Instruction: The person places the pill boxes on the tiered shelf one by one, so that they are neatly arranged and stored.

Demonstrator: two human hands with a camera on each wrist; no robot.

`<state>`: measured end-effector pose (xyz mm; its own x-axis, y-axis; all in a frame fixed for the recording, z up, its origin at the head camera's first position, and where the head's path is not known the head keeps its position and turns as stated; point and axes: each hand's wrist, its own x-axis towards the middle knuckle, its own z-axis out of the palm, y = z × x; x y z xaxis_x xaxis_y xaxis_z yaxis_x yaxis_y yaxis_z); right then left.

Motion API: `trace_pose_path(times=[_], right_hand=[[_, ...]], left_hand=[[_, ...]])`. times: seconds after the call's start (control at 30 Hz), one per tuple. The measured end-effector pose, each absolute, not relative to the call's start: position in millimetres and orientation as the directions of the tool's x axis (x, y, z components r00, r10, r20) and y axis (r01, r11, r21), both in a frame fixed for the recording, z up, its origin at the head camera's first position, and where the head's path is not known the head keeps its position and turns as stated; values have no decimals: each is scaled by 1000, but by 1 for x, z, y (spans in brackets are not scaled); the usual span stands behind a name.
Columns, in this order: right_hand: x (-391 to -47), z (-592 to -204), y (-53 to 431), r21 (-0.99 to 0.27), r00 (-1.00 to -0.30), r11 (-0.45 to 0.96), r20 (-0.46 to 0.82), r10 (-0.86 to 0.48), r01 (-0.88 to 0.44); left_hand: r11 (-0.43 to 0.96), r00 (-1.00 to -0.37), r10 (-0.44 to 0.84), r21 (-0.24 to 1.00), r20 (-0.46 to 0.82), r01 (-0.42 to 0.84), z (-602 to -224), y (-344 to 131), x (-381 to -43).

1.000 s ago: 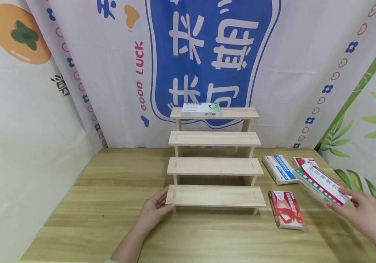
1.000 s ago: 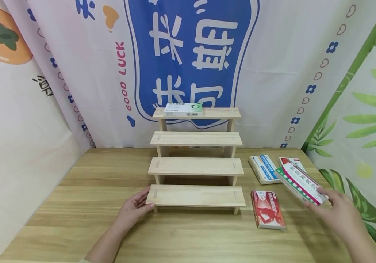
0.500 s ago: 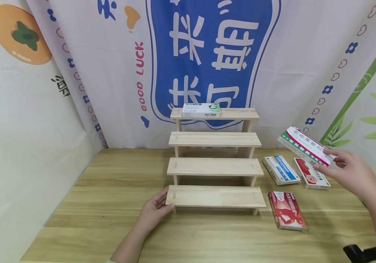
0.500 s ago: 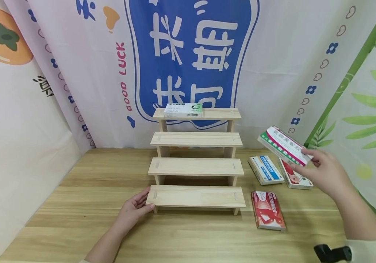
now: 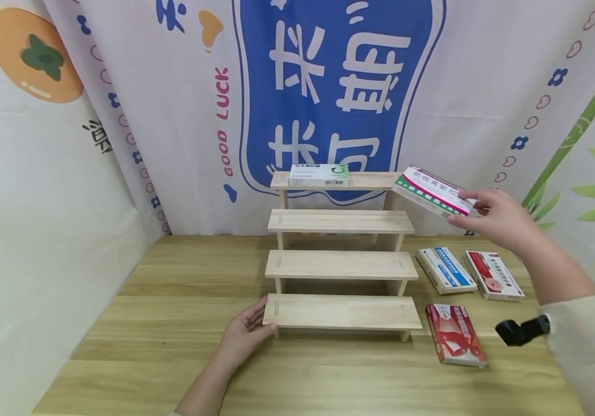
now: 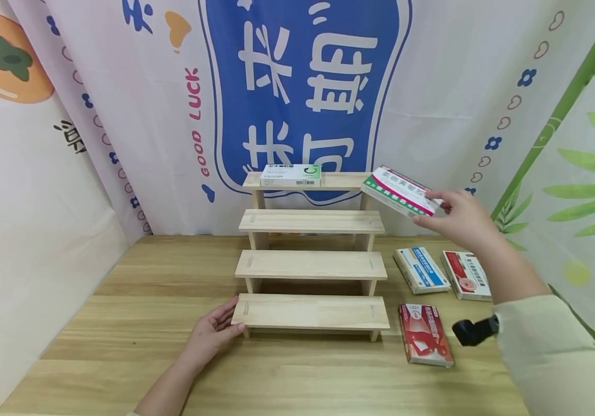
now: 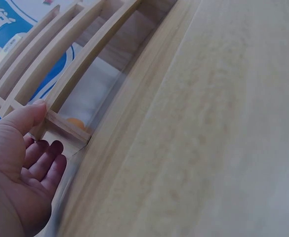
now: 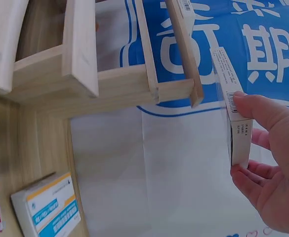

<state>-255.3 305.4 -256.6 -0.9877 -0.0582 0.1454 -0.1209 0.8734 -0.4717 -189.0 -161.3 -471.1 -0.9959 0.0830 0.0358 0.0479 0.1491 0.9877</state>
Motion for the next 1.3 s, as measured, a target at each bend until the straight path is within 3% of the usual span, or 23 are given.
trace_pose_path(times=[0.4, 0.73, 1.3], right_hand=[[-299, -244, 264, -516, -991, 847, 91, -97, -130], [-316, -238, 252, -518, -990, 845, 44, -131, -135], [-331, -259, 239, -702, -992, 709, 120, 35, -60]], left_hand=[[134, -996, 74, 990, 42, 52, -474, -162, -189], [134, -996, 72, 989, 45, 55, -473, -161, -188], [145, -993, 84, 985, 79, 91, -473, -162, -187]])
